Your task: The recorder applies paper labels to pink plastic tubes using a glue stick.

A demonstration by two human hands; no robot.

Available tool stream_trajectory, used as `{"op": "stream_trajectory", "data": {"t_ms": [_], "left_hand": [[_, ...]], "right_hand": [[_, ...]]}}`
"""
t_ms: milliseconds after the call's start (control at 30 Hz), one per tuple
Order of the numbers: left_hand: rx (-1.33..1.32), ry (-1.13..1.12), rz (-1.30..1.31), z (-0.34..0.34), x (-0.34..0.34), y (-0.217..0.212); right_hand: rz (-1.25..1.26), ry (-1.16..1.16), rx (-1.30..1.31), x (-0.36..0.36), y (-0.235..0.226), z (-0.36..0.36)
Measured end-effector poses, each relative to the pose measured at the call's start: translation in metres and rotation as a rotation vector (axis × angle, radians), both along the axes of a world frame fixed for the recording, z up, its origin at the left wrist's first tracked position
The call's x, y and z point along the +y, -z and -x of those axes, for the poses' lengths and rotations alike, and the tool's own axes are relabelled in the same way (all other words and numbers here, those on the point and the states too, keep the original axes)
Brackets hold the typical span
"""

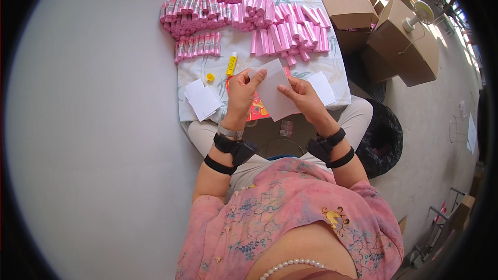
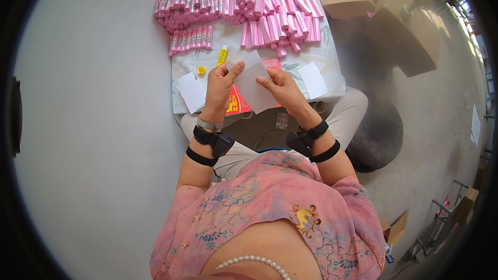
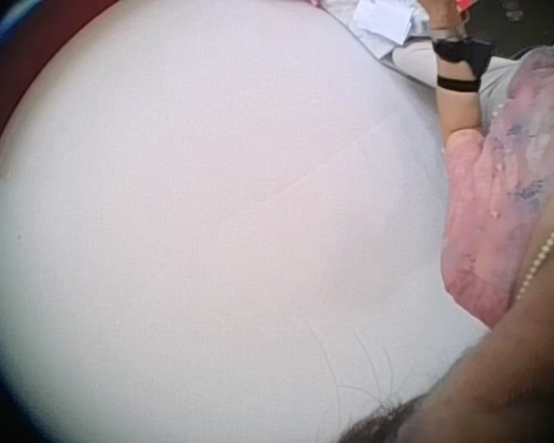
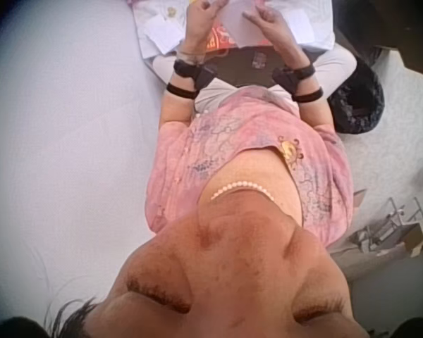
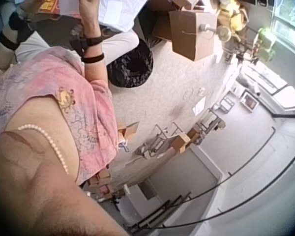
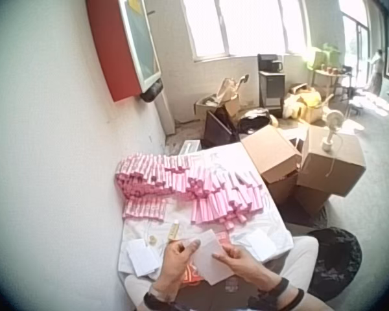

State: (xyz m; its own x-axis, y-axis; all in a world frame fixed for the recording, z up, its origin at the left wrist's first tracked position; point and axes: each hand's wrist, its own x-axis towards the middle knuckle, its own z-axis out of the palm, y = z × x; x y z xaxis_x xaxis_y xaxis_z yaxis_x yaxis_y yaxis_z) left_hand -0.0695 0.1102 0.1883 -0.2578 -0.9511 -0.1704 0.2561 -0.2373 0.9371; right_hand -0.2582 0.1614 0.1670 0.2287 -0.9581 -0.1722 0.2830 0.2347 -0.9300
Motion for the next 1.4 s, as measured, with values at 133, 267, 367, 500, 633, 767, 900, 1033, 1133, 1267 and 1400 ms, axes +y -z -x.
{"op": "stream_trajectory", "data": {"t_ms": [133, 267, 367, 500, 633, 767, 900, 1033, 1133, 1267, 1400], "left_hand": [[-0.082, -0.061, 0.103, 0.002, 0.0, 0.001], [-0.194, -0.079, 0.184, -0.001, -0.002, 0.006], [-0.204, -0.034, 0.14, -0.001, -0.004, 0.003], [0.038, -0.015, -0.083, 0.005, -0.003, -0.002], [0.057, -0.098, -0.053, 0.016, 0.009, 0.009], [0.072, -0.169, -0.027, 0.018, 0.01, 0.019], [0.069, -0.159, -0.02, 0.019, 0.011, 0.017], [0.07, -0.152, -0.02, 0.019, 0.011, 0.016], [0.056, -0.16, -0.02, 0.019, 0.01, 0.017], [0.04, -0.158, -0.013, 0.018, 0.01, 0.018], [0.062, -0.124, -0.027, 0.026, 0.019, 0.009]], "right_hand": [[0.01, 0.027, -0.018, -0.001, 0.0, -0.003], [0.014, 0.035, -0.021, -0.003, 0.0, -0.006], [0.004, 0.051, -0.022, -0.003, 0.002, -0.006], [0.021, 0.059, -0.021, -0.004, 0.006, -0.005], [0.017, 0.052, -0.026, -0.003, 0.006, -0.006], [-0.002, 0.05, -0.057, -0.002, 0.004, -0.009], [0.0, 0.051, -0.041, -0.002, 0.005, -0.007], [0.013, 0.055, -0.01, -0.002, 0.004, -0.007], [0.021, 0.055, 0.001, -0.001, 0.003, -0.009], [0.018, 0.055, -0.006, -0.001, 0.004, -0.01], [0.043, 0.109, -0.014, -0.001, 0.005, -0.012]]}}
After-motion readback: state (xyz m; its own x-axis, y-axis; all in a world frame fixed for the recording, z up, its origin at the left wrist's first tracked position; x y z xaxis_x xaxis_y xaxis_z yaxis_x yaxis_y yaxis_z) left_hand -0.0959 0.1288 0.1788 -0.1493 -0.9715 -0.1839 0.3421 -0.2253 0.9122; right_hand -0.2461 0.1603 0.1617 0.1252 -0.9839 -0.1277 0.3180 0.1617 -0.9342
